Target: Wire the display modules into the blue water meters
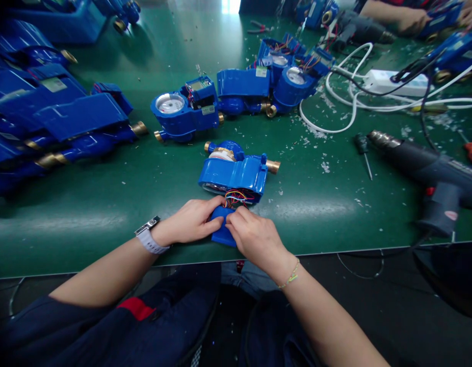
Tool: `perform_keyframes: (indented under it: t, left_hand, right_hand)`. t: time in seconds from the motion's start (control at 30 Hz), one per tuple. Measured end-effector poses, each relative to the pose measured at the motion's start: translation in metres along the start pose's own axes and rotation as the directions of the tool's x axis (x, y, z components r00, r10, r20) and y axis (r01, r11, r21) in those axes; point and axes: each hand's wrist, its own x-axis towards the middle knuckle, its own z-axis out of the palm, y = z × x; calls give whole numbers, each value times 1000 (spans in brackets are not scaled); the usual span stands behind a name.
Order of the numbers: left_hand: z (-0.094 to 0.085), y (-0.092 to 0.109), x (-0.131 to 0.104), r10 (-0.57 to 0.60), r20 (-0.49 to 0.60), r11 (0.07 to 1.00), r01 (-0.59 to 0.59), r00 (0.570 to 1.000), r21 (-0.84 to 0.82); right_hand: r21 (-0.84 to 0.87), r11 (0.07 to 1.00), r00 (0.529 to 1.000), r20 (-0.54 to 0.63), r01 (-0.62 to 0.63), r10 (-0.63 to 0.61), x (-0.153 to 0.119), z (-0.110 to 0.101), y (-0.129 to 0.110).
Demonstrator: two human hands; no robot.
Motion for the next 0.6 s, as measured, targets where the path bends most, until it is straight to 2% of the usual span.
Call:
perform_keyframes:
  t: [0.1, 0.23, 0.43, 0.6]
  left_hand:
    - [-1, 1, 0, -7, 15, 1000, 7, 1000, -7]
    - [-2, 1, 1, -22, 29, 1000, 22, 999, -4]
    - [-1, 0, 1, -16, 31, 1000, 16, 999, 12]
    - [-2, 2, 1, -16, 47, 1000, 16, 999, 15]
  right_hand:
    - [-50, 994, 993, 79, 93, -89, 1, -5, 3]
    - [10, 988, 976, 156, 155, -155, -5, -12, 11]
    - [225, 973, 983, 162, 45, -83, -18, -15, 23]
    - [457, 887, 990, 143, -66, -1, -25, -16, 28]
